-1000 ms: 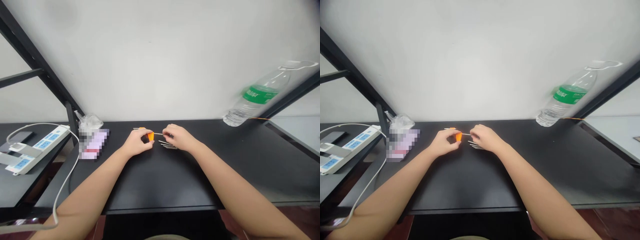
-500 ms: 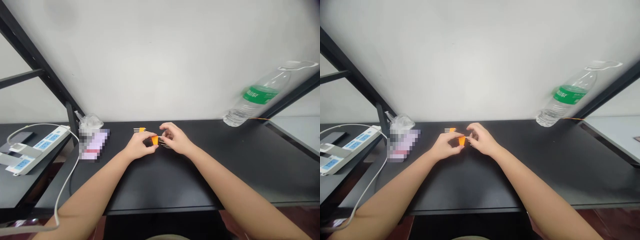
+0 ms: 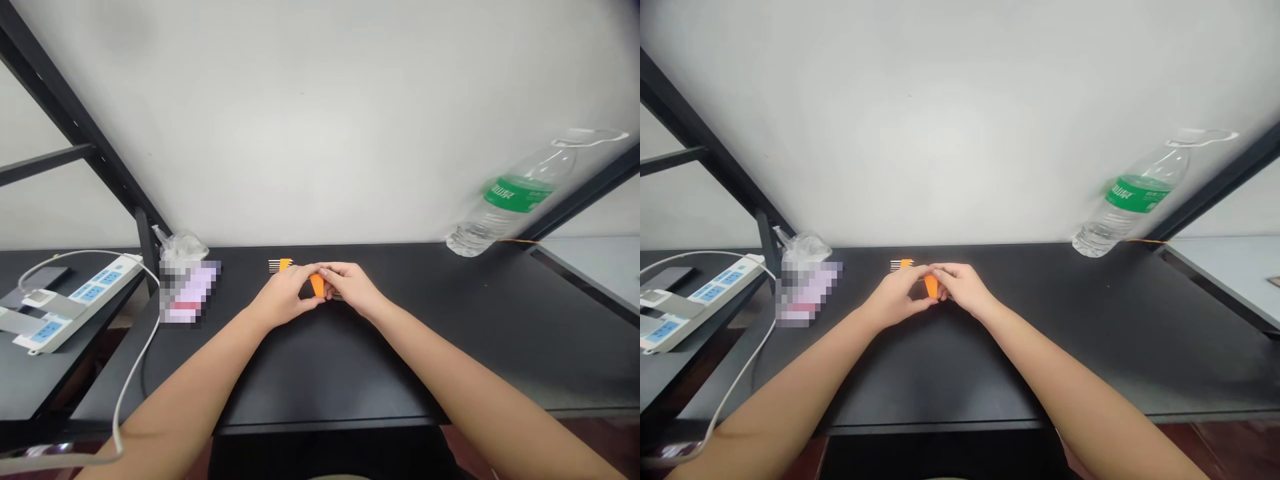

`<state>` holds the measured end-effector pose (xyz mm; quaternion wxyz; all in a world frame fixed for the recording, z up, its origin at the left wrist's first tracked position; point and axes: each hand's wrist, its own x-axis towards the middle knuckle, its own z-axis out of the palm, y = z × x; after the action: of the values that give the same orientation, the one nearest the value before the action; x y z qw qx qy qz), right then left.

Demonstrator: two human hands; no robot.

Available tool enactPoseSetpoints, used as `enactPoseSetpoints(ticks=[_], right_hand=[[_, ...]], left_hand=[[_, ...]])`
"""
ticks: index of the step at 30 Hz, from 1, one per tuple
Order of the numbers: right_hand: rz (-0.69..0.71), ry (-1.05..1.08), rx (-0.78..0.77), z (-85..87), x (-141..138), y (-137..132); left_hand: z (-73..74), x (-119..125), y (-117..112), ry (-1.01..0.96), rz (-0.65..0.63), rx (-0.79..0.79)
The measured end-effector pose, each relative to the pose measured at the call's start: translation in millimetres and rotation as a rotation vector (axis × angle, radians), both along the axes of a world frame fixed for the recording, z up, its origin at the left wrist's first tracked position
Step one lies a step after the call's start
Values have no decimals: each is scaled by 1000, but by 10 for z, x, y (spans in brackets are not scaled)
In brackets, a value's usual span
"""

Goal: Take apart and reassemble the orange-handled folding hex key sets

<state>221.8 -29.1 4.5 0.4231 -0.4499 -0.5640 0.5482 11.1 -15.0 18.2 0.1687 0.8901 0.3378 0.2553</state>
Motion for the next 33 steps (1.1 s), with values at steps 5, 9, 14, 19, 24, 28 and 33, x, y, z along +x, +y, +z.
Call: enactPoseSetpoints(ticks=[5,9,14,19,24,28,33], right_hand=[[-28,-61,27,-28,19,13],[-21,-139,128,-33,-1,1],[-65,-227,150,-66,-26,21],[-113,-154,92,-96,-36,31],[-200,-19,-9,-96,-43,57],[-204,-51,17,-63,-52,48],[-121,-352,201,39,-63,-30]], left_hand=[[-7,22,-16,34,-7,-31],[37,58,-73,130,36,17],[83,82,-116,207,40,94],[59,98,-108,222,11,150],[26,117,-107,172,54,126],[30,122,-107,170,78,143],[58,110,-115,190,63,159]])
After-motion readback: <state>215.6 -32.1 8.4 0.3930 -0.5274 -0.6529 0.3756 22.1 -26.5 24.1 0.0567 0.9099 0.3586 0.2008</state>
